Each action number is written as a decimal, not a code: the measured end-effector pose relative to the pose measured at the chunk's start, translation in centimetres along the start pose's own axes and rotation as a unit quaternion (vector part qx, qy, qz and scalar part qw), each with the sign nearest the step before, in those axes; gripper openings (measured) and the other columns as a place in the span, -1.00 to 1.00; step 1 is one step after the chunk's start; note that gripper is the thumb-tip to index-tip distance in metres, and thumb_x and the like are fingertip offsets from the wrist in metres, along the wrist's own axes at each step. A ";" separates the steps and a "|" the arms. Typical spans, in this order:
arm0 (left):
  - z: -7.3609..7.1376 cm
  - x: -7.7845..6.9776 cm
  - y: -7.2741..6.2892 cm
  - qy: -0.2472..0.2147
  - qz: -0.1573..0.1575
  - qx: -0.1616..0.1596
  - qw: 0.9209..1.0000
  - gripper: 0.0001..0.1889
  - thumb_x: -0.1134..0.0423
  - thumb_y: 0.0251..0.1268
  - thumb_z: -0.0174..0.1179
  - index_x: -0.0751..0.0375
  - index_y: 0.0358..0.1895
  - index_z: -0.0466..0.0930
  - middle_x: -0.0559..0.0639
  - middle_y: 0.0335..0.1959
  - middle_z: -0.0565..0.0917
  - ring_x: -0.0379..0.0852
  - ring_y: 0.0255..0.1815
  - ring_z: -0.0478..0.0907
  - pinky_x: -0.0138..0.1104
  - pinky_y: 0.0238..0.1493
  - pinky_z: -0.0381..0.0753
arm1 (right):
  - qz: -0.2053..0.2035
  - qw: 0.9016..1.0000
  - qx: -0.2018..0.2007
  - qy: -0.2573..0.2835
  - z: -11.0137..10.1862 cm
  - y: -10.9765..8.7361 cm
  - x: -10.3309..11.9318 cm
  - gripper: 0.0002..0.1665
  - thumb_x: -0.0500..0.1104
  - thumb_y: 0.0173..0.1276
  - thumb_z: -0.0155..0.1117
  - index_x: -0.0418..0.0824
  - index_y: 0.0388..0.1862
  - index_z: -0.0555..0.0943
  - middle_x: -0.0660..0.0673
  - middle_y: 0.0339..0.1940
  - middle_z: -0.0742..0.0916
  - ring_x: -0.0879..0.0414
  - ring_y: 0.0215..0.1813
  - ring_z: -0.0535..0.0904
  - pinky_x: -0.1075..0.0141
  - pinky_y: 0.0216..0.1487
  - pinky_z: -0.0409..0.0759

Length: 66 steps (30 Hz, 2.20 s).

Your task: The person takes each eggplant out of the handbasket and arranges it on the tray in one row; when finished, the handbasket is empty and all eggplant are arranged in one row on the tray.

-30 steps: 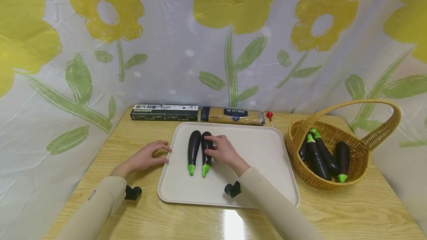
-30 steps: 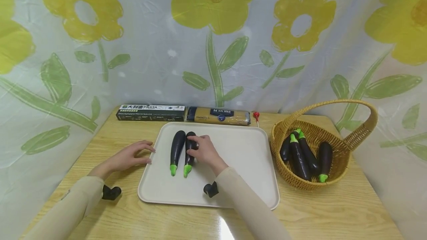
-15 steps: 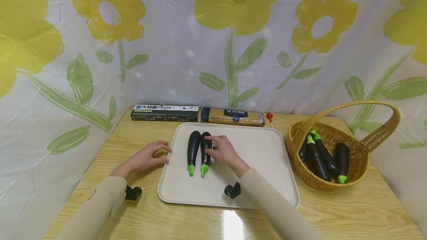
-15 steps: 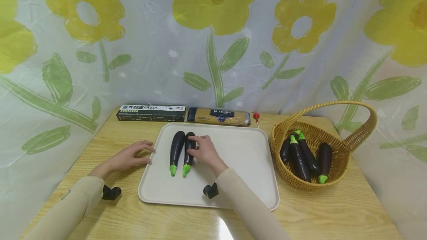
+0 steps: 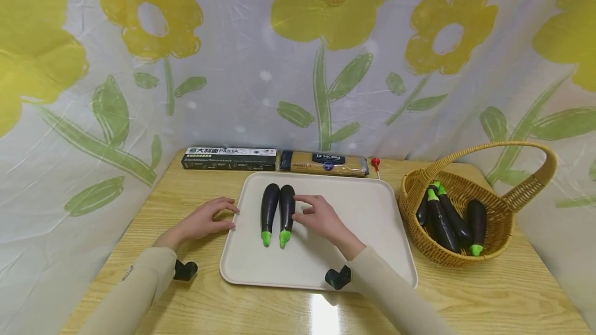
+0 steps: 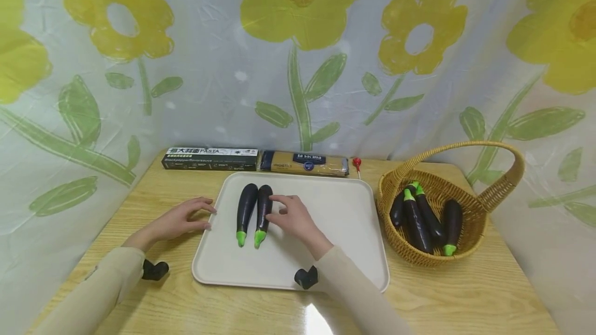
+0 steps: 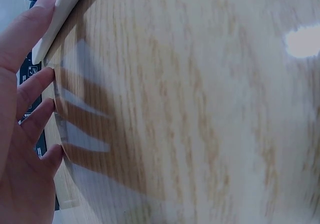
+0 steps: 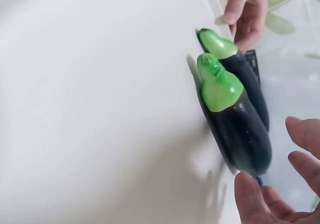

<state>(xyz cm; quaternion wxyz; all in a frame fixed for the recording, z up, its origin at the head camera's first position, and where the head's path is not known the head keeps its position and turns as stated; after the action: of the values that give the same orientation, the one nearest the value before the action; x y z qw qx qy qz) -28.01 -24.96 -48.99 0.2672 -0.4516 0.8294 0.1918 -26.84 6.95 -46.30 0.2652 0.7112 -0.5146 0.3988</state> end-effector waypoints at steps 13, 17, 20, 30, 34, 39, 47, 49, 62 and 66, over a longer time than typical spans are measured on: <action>0.1 0.2 -0.1 0.002 0.000 0.000 1.000 -0.65 0.04 0.27 0.32 0.05 0.07 0.61 0.32 0.33 0.41 0.36 0.39 0.24 0.25 0.37 0.15 | -0.016 0.998 -0.020 0.057 -3.7 -6.2 -0.9 -0.48 -0.05 0.33 0.38 -0.05 0.26 0.56 -0.07 0.28 0.53 -0.08 0.19 0.57 0.08 0.21 0.55; 0.1 0.1 0.0 0.004 0.004 -0.001 1.000 -0.65 0.04 0.26 0.33 0.06 0.06 0.61 0.32 0.32 0.41 0.36 0.39 0.24 0.24 0.37 0.15 | -0.018 0.997 -0.026 0.077 -4.9 -7.9 -1.4 -0.48 -0.07 0.33 0.38 -0.01 0.26 0.55 -0.06 0.30 0.52 -0.08 0.23 0.53 0.11 0.26 0.51; 0.1 0.2 0.0 0.005 0.005 -0.001 1.000 -0.64 0.05 0.26 0.33 0.07 0.06 0.61 0.32 0.32 0.41 0.36 0.39 0.23 0.25 0.37 0.15 | -0.022 0.996 -0.032 0.081 -5.7 -9.2 -1.8 -0.49 -0.08 0.35 0.36 -0.01 0.27 0.53 -0.07 0.32 0.50 -0.08 0.26 0.51 0.12 0.29 0.50; 0.2 0.3 0.0 0.007 0.005 -0.001 1.000 -0.64 0.05 0.26 0.33 0.08 0.07 0.62 0.32 0.32 0.42 0.38 0.39 0.22 0.26 0.37 0.13 | -0.086 0.991 -0.077 0.073 -8.5 -12.9 -3.0 -0.52 -0.18 0.34 0.36 -0.10 0.24 0.55 -0.14 0.30 0.51 -0.12 0.24 0.49 0.10 0.26 0.50; 0.2 0.3 0.0 0.005 0.003 0.000 1.000 -0.64 0.04 0.26 0.33 0.07 0.07 0.62 0.32 0.32 0.41 0.38 0.40 0.21 0.26 0.37 0.13 | -0.090 0.990 -0.092 0.054 -10.1 -13.9 -3.2 -0.52 -0.18 0.35 0.35 -0.14 0.24 0.54 -0.15 0.29 0.53 -0.09 0.21 0.50 0.11 0.25 0.51; 0.1 0.4 -0.1 0.007 0.002 -0.001 1.000 -0.64 0.03 0.26 0.33 0.05 0.07 0.62 0.31 0.32 0.41 0.38 0.40 0.21 0.26 0.37 0.13 | -0.063 0.991 -0.110 0.038 -12.5 -14.9 -3.2 -0.48 -0.14 0.39 0.31 -0.16 0.30 0.49 -0.12 0.30 0.51 -0.01 0.24 0.48 0.38 0.25 0.48; 0.1 0.4 -0.1 -0.004 0.002 0.001 1.000 -0.64 0.05 0.26 0.33 0.08 0.07 0.62 0.33 0.33 0.40 0.39 0.41 0.19 0.26 0.37 0.14 | -0.033 0.990 -0.138 0.005 -16.8 -15.6 -3.8 -0.43 -0.12 0.46 0.22 -0.24 0.39 0.39 -0.23 0.31 0.48 0.28 0.20 0.46 0.67 0.08 0.44; 0.1 0.4 0.0 -0.010 -0.001 0.003 1.000 -0.64 0.05 0.26 0.33 0.08 0.07 0.62 0.33 0.34 0.39 0.39 0.41 0.18 0.26 0.37 0.13 | -0.019 0.990 -0.140 -0.013 -18.0 -15.8 -4.0 -0.40 -0.08 0.48 0.19 -0.24 0.42 0.36 -0.28 0.29 0.49 0.24 0.21 0.48 0.67 0.02 0.47; 0.1 0.4 0.1 -0.012 -0.003 0.007 1.000 -0.64 0.03 0.27 0.32 0.05 0.07 0.62 0.32 0.34 0.39 0.38 0.42 0.17 0.25 0.37 0.13 | 0.032 0.985 -0.149 -0.085 -25.7 -15.3 -6.1 -0.30 0.09 0.50 0.11 -0.23 0.47 0.30 -0.15 0.26 0.53 0.64 -0.01 0.39 0.68 -0.15 0.44; 0.1 0.4 0.1 -0.011 -0.003 0.008 1.000 -0.65 0.03 0.28 0.31 0.05 0.07 0.62 0.31 0.34 0.40 0.37 0.42 0.17 0.25 0.38 0.13 | 0.058 0.982 -0.151 -0.095 -27.6 -14.5 -7.2 -0.25 0.15 0.50 0.08 -0.21 0.50 0.25 -0.22 0.34 0.47 0.31 0.15 0.45 0.47 -0.05 0.48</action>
<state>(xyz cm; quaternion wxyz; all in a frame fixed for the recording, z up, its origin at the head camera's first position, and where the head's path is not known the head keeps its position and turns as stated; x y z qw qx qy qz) -28.22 -25.12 -49.32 0.2810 -0.4499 0.8264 0.1891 -22.38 37.18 -36.89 0.2957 0.6670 -0.6319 0.2617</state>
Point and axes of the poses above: each hand's wrist, its own y-axis towards the middle knuckle, its own z-axis out of the palm, x = y × z, the point moved 3 cm from there along y, towards the middle knuckle
